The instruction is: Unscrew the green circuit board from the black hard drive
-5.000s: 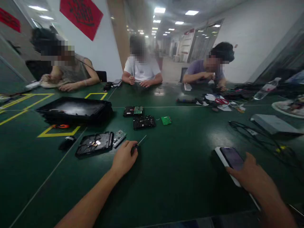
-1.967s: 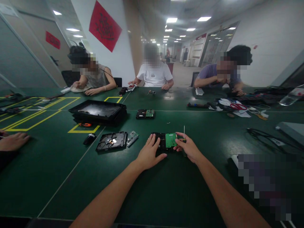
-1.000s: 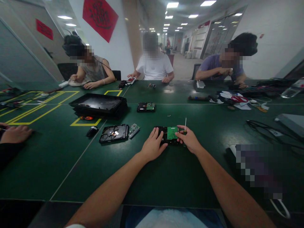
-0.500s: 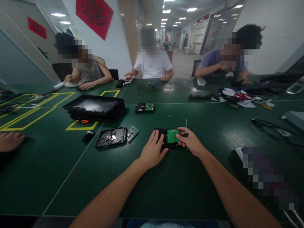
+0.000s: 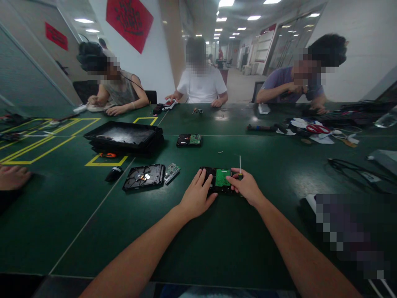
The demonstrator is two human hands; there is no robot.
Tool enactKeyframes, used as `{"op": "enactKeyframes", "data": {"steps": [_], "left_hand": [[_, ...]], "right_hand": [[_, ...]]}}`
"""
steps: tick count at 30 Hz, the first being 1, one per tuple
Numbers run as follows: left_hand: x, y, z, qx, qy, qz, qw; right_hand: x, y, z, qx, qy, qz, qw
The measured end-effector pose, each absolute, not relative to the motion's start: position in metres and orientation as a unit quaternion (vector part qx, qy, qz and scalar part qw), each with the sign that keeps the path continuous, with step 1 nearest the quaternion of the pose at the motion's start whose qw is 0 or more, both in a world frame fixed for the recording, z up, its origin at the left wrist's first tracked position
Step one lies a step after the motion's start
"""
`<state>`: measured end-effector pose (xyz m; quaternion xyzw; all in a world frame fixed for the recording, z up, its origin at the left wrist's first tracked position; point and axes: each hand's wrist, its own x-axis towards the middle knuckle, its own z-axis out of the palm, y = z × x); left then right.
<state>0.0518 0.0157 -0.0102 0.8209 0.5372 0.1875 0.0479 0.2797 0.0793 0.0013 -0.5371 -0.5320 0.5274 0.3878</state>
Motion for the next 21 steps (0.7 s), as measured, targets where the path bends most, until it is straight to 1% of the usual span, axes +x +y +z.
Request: {"op": "enactKeyframes", "data": {"steps": [13,17,21], "left_hand": [[0.059,0.01,0.004,0.837,0.498,0.218,0.061],[0.06,0.008,0.009,0.859,0.472,0.186,0.067],[0.059,0.007,0.009,0.872,0.458,0.158,0.07]], "right_hand": [[0.291,0.087,-0.006,-0.542,-0.524,0.51,0.414],[0.291,0.09,-0.005,-0.552,-0.522,0.494,0.423],[0.29,0.089,-0.004,-0.554,-0.535,0.486,0.414]]}}
